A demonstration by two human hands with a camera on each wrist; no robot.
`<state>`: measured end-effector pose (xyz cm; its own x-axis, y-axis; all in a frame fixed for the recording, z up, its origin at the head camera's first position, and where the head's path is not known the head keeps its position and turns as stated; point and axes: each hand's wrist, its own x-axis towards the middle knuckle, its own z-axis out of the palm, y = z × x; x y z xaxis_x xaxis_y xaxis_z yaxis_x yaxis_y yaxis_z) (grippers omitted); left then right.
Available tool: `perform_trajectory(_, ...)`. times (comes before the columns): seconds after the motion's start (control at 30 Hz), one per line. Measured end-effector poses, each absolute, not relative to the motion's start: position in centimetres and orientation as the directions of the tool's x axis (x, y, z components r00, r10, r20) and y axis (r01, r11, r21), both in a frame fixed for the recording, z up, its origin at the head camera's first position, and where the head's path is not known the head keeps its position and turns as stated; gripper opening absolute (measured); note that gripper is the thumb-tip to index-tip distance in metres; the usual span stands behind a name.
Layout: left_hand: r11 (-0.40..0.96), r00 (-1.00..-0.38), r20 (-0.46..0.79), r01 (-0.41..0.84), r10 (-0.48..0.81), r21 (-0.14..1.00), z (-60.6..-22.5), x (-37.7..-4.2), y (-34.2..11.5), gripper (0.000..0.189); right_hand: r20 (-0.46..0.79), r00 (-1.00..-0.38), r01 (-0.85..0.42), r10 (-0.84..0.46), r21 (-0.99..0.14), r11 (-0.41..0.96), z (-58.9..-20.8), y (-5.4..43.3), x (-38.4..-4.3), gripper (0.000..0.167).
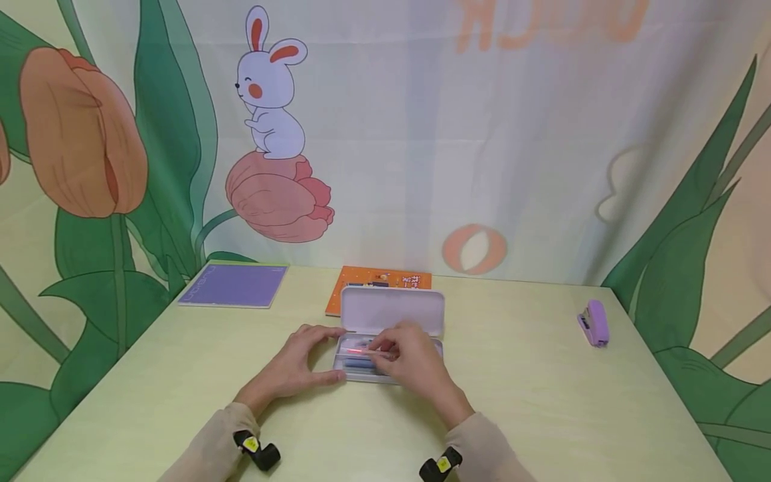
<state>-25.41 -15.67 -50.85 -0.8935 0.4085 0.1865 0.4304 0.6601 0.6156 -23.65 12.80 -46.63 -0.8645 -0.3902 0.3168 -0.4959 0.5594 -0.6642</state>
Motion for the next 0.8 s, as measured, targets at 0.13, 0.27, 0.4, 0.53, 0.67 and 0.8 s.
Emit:
perform_trajectory(0.13,0.660,-0.893,0.192,0.433,0.408,0.613,-50.8,-25.4,-15.7,0.085,0.308,-0.865,-0.494,-0.396,-0.661,0.565,-46.8,12.3,-23.4,0.010)
perform_trajectory(0.27,0.661,-0.894,0.189,0.431,0.407,0.614,-50.8,-25.4,-15.7,0.085,0.290,-0.870,-0.484,-0.398,-0.655,0.580,-46.7,11.9,-23.4,0.011)
perform_trajectory(0.4,0.661,-0.895,0.183,0.427,0.408,0.617,-50.8,-25.4,-15.7,0.084,0.267,-0.876,-0.471,-0.403,-0.656,0.589,-46.7,11.9,-23.4,0.012)
perform_trajectory(0.53,0.656,-0.887,0.198,0.444,0.416,0.611,-50.8,-25.4,-15.7,0.084,0.261,-0.889,-0.448,-0.376,-0.670,0.593,-46.5,12.3,-23.4,0.012)
perform_trajectory(0.67,0.655,-0.884,0.203,0.451,0.420,0.607,-50.7,-25.5,-15.6,0.084,0.280,-0.900,-0.431,-0.334,-0.676,0.598,-46.0,13.3,-23.7,0.011)
perform_trajectory(0.8,0.655,-0.887,0.196,0.444,0.418,0.612,-50.8,-25.4,-15.6,0.085,0.313,-0.907,-0.421,-0.282,-0.666,0.616,-45.6,14.8,-24.1,0.012)
